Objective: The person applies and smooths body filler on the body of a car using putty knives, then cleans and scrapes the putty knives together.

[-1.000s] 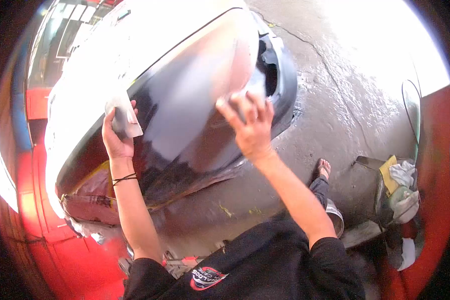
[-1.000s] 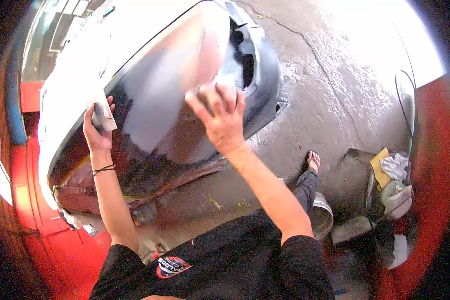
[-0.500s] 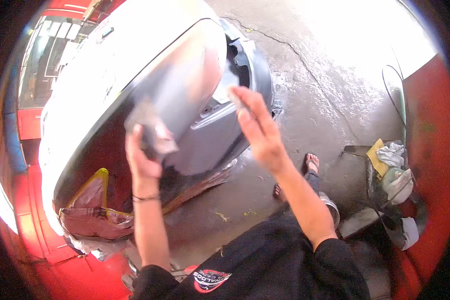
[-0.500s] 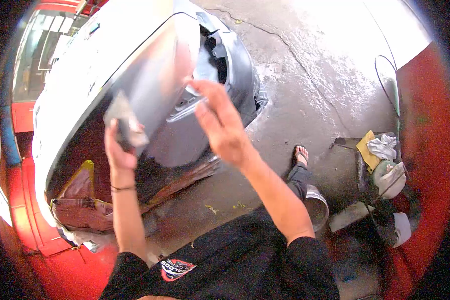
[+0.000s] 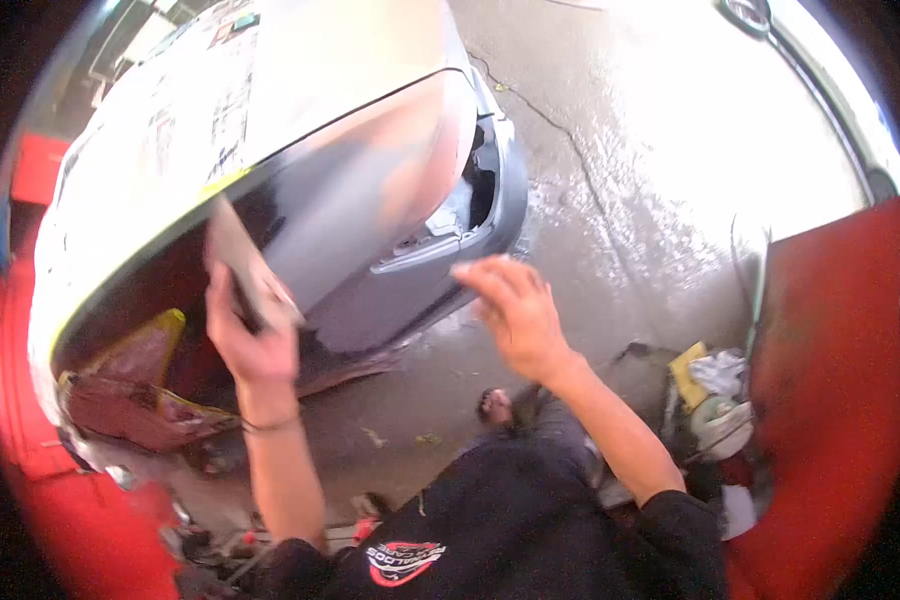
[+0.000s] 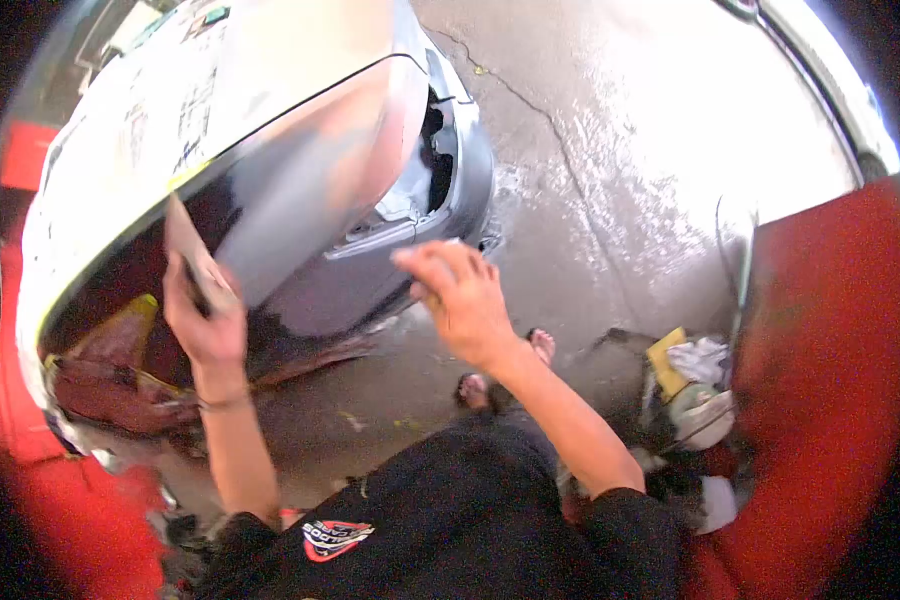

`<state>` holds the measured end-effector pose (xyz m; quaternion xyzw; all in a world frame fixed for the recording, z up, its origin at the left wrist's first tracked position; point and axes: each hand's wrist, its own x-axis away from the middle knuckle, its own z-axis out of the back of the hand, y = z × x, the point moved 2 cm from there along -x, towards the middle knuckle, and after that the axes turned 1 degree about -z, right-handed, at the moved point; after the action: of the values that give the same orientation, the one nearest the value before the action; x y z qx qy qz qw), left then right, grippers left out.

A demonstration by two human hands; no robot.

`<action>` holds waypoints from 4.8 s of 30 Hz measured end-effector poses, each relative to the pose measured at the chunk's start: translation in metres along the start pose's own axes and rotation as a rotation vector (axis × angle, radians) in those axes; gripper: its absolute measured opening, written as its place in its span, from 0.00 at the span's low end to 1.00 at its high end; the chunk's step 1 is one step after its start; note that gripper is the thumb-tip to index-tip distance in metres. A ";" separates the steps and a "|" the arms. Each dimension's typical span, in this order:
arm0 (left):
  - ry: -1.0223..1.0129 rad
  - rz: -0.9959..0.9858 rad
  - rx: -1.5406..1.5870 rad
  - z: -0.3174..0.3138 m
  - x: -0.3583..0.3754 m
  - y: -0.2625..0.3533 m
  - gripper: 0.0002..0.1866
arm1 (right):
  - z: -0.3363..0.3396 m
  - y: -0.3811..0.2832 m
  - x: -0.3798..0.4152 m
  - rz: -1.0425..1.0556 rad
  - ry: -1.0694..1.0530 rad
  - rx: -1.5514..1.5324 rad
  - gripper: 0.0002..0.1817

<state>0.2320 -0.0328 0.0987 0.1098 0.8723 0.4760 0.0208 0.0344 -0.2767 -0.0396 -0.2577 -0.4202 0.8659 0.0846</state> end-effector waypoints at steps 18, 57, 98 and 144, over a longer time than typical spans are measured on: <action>0.213 -0.129 -0.158 0.050 -0.144 0.055 0.20 | 0.019 0.057 -0.209 0.192 0.160 0.573 0.32; 0.123 -0.180 -0.305 0.052 -0.148 0.075 0.29 | -0.003 0.145 -0.160 0.477 0.186 -0.030 0.34; 0.641 0.078 -0.083 -0.001 0.194 -0.048 0.10 | -0.061 0.116 -0.140 0.281 0.494 -0.182 0.35; 0.059 0.459 -0.194 0.120 0.058 -0.003 0.13 | -0.130 0.035 -0.042 0.082 0.671 0.018 0.27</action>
<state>0.1920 0.0766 0.0348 0.2887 0.7751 0.5526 -0.1028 0.1394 -0.2255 -0.1177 -0.5443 -0.3506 0.7392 0.1854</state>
